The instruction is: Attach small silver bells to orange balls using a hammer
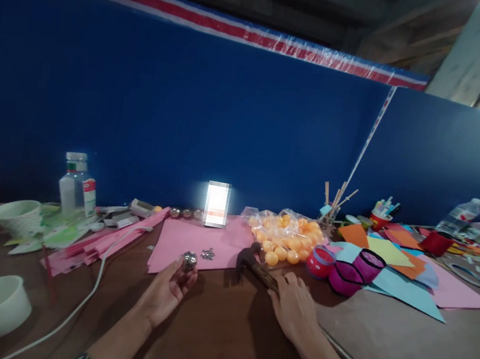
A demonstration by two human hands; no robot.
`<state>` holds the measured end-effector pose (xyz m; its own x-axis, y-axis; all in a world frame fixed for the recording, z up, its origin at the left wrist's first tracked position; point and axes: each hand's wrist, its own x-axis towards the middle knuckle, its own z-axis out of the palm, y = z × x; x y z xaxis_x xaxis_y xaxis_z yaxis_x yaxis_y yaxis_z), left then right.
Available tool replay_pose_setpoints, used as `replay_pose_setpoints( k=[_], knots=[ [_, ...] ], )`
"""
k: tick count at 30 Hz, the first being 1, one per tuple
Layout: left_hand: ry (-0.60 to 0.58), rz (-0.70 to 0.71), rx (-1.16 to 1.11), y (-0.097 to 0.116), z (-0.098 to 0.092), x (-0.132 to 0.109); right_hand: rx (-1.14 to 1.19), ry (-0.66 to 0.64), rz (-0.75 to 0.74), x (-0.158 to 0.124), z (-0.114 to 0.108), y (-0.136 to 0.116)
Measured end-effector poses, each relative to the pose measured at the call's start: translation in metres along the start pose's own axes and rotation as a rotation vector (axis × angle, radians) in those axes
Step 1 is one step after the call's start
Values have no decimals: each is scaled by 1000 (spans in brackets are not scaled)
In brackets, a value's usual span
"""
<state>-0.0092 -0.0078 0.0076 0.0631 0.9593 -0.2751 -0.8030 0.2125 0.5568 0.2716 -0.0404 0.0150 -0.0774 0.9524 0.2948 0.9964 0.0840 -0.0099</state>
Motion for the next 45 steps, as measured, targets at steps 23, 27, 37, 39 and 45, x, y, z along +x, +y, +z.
replay_pose_setpoints(
  k=[23,27,37,39,45],
  knots=[
    [6,-11,-12,-2,-1,3,78,-52,-256,90,11,-128],
    [0,-26,-9,-3,0,2,70,-32,-258,87,17,-128],
    [6,-12,24,-5,-3,2,65,2,-247,87,26,-129],
    [20,-10,28,-5,-2,1,64,2,-256,88,28,-129],
    [29,-14,45,-4,-1,0,59,30,-269,86,29,-128]
  ],
)
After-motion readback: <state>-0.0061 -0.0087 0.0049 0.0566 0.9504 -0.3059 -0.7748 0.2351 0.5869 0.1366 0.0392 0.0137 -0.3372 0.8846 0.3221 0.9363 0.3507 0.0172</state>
